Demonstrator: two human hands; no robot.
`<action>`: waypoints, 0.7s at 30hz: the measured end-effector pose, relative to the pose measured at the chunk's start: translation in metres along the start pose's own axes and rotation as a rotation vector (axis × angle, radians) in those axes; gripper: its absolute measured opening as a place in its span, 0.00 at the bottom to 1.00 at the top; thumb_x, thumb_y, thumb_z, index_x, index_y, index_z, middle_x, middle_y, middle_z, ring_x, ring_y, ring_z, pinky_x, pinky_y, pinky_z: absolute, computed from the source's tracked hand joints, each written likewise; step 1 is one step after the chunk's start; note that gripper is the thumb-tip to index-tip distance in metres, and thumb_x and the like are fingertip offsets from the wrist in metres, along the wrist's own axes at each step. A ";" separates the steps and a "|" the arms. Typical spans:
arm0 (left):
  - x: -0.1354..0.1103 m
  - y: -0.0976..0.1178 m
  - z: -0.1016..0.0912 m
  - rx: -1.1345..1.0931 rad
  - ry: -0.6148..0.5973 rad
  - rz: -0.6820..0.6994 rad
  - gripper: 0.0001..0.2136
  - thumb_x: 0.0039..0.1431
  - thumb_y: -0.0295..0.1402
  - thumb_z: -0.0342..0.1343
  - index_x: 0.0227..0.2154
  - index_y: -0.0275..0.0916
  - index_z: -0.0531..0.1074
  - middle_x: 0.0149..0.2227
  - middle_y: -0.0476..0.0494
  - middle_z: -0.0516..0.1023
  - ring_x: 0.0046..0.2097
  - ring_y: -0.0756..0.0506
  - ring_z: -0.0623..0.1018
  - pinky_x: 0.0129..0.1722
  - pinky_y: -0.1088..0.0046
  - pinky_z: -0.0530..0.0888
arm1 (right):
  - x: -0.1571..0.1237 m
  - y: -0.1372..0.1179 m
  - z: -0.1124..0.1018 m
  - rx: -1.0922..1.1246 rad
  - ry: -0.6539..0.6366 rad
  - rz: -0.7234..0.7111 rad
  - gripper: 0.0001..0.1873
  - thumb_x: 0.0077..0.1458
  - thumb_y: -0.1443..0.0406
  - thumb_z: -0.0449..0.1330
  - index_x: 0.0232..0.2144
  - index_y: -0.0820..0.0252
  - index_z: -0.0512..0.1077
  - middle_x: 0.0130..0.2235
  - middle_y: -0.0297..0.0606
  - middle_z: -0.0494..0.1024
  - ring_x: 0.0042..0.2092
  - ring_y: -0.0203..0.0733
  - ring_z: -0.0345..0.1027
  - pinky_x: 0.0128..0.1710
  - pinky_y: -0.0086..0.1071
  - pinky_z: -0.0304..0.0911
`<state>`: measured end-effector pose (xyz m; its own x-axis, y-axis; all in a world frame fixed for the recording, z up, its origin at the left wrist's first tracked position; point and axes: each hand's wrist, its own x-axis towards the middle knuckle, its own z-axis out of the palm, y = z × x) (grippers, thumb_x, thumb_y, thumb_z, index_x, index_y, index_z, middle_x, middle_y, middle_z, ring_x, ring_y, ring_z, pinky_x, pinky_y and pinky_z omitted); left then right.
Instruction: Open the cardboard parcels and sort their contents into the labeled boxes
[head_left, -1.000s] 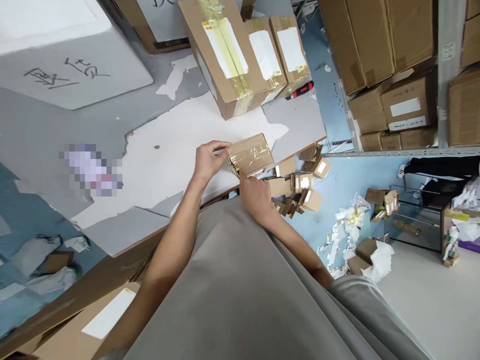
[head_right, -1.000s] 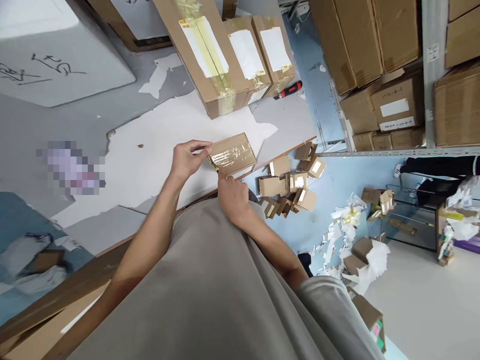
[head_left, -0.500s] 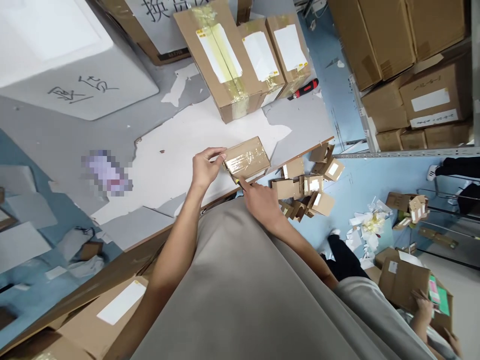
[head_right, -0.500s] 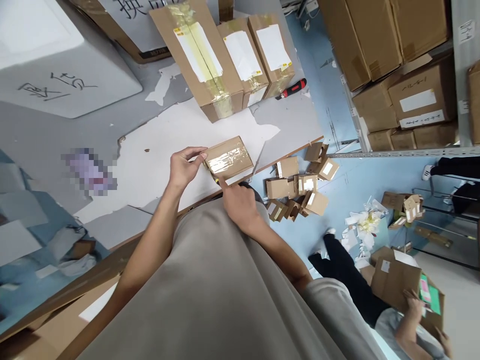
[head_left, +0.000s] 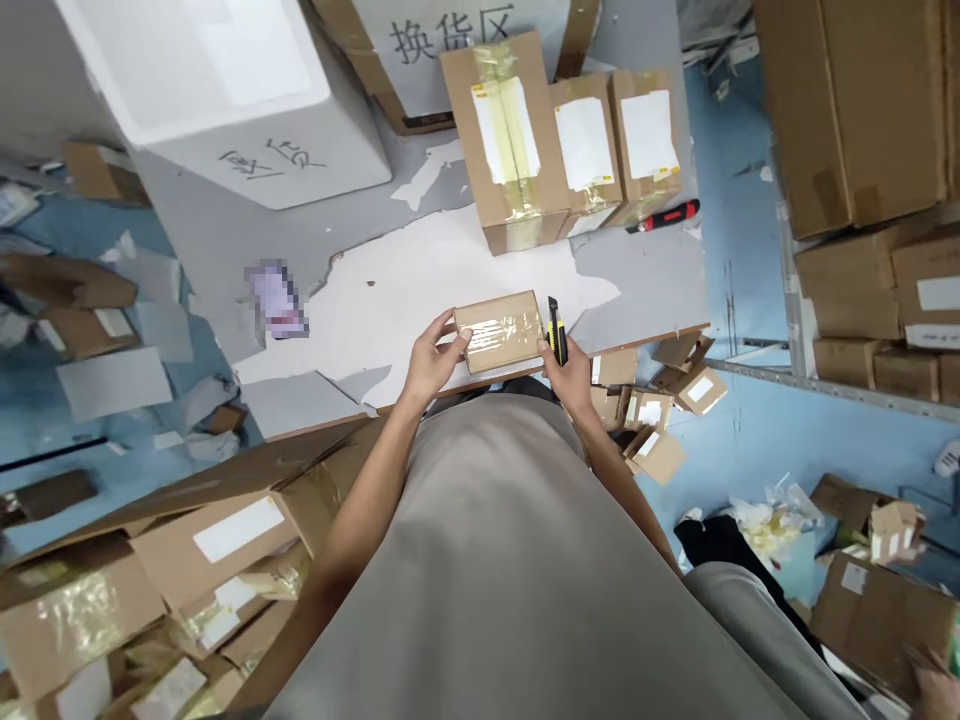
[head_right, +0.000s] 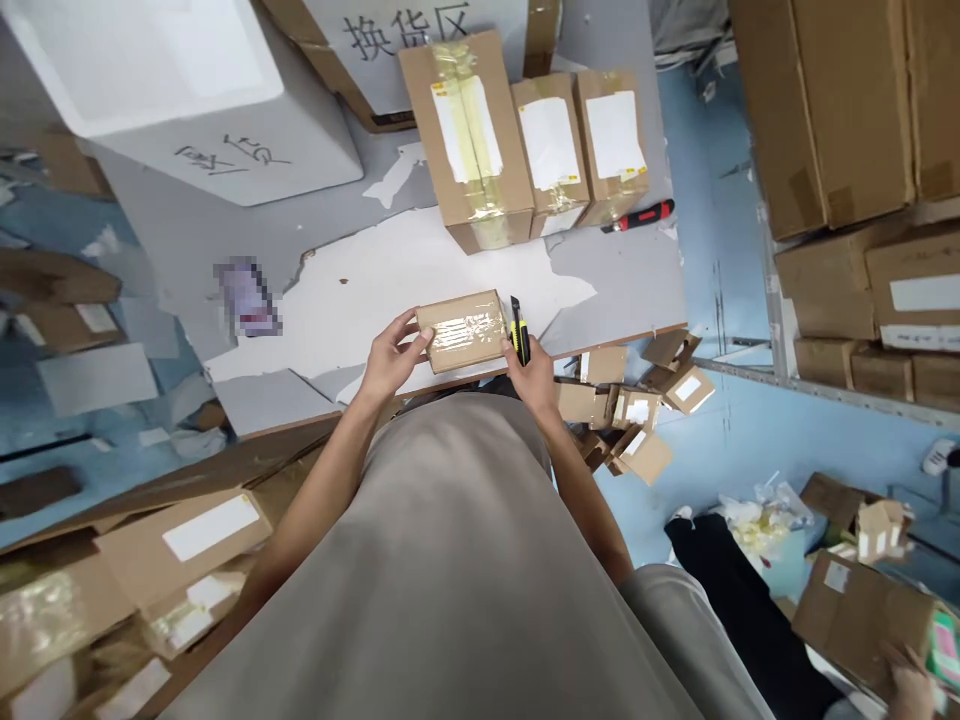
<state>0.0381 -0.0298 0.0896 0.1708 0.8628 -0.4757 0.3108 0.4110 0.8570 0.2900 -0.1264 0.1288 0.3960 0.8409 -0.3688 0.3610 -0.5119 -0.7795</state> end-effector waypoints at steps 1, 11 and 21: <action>-0.005 -0.001 -0.005 0.000 0.027 -0.004 0.43 0.64 0.60 0.70 0.73 0.39 0.72 0.65 0.28 0.82 0.53 0.36 0.88 0.48 0.56 0.91 | 0.003 0.001 0.006 0.014 -0.041 -0.013 0.28 0.76 0.41 0.56 0.48 0.57 0.79 0.36 0.38 0.84 0.39 0.47 0.80 0.43 0.35 0.75; -0.052 -0.020 -0.038 -0.032 0.376 -0.082 0.47 0.59 0.62 0.74 0.72 0.37 0.74 0.62 0.26 0.84 0.53 0.34 0.88 0.47 0.57 0.90 | 0.039 -0.011 0.049 -0.073 -0.390 -0.196 0.21 0.78 0.45 0.54 0.47 0.52 0.75 0.33 0.35 0.81 0.39 0.50 0.80 0.44 0.35 0.73; -0.054 0.014 -0.010 0.518 0.327 0.270 0.32 0.77 0.58 0.57 0.75 0.48 0.73 0.82 0.34 0.64 0.85 0.27 0.58 0.83 0.37 0.58 | 0.028 -0.038 0.038 -0.409 -0.461 -0.265 0.24 0.83 0.55 0.46 0.69 0.58 0.69 0.57 0.49 0.87 0.57 0.52 0.83 0.59 0.39 0.74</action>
<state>0.0238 -0.0675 0.1294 0.0389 0.9939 -0.1034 0.7196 0.0440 0.6930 0.2553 -0.0764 0.1288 -0.1181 0.8899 -0.4406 0.7233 -0.2270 -0.6522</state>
